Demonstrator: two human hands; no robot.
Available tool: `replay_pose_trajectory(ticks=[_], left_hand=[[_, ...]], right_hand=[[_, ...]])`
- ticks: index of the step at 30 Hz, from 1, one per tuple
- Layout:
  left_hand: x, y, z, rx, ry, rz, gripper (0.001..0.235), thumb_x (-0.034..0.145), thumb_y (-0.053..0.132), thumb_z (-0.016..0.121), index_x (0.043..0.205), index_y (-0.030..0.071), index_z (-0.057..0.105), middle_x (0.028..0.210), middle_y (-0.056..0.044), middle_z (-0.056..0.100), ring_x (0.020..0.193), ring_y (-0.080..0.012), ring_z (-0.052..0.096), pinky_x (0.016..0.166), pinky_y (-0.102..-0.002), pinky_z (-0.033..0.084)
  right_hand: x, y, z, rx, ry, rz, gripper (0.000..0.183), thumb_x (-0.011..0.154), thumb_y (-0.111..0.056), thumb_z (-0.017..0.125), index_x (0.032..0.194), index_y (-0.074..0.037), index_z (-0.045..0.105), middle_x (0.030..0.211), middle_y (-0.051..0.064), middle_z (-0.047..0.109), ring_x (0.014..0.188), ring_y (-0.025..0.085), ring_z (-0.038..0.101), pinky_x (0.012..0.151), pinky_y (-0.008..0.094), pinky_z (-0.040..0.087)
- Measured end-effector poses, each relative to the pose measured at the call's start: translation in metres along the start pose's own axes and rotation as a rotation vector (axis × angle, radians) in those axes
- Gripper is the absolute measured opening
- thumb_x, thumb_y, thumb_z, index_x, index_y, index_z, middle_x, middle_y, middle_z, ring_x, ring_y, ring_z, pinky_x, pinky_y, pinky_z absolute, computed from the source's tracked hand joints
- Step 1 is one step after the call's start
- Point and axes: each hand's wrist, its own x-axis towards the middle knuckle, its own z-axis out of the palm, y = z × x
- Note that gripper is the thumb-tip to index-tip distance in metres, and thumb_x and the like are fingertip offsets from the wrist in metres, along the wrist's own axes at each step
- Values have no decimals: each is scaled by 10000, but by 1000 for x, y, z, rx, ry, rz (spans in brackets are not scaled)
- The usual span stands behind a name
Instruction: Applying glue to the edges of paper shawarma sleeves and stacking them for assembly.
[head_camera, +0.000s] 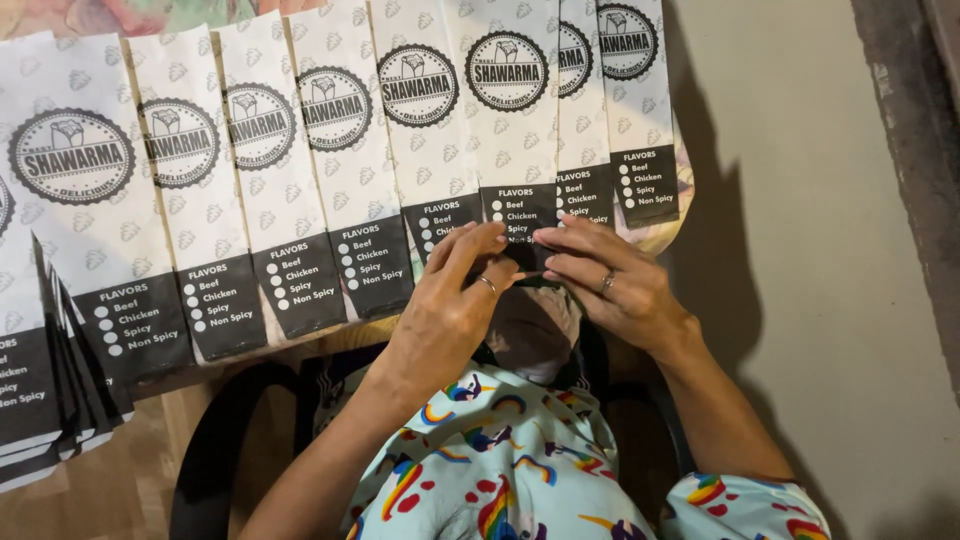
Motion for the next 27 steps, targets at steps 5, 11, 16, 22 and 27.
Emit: replay_pose_trajectory(ticks=[5,11,16,22,27], left_hand=[[-5,-1,2,-52,-18,-20,81,928,-24,720,991,-75,721,1064,-196,681,1203,-343,633,1084,-552,534],[3,1,-6,-9,-29,-2,85,939,-11,736,939,-92,713,924,-145,679,1214,-286,623,1082,-491,511],[4,2,-2,-122,-58,-126,142,973,-18,672,856,-97,683,934,-148,621,1175,-235,604,1089,-449,475],[1,-1,15,-59,-43,-184,164,928,-41,707,765,-56,689,909,-79,614,1146,-221,575,1016,-419,452],[-3,-2,28,-70,-5,-330,188,875,-43,740,717,-15,642,866,-66,579,1154,-255,555,1012,-407,423]], right_hand=[[-5,3,-1,-7,-20,-39,57,863,104,773,903,68,755,1055,233,763,956,435,755,923,562,606],[-4,1,-1,-7,-11,-16,45,883,82,765,918,54,760,1077,228,764,984,442,750,934,562,598],[-5,-1,5,-6,6,61,27,877,66,778,893,54,760,1076,211,770,983,390,760,1013,541,567],[-1,-8,8,4,57,213,76,916,10,768,858,39,729,1069,165,768,995,322,759,1087,490,517],[3,-11,8,13,88,299,139,896,11,795,800,37,698,1034,163,756,946,323,763,1090,468,514]])
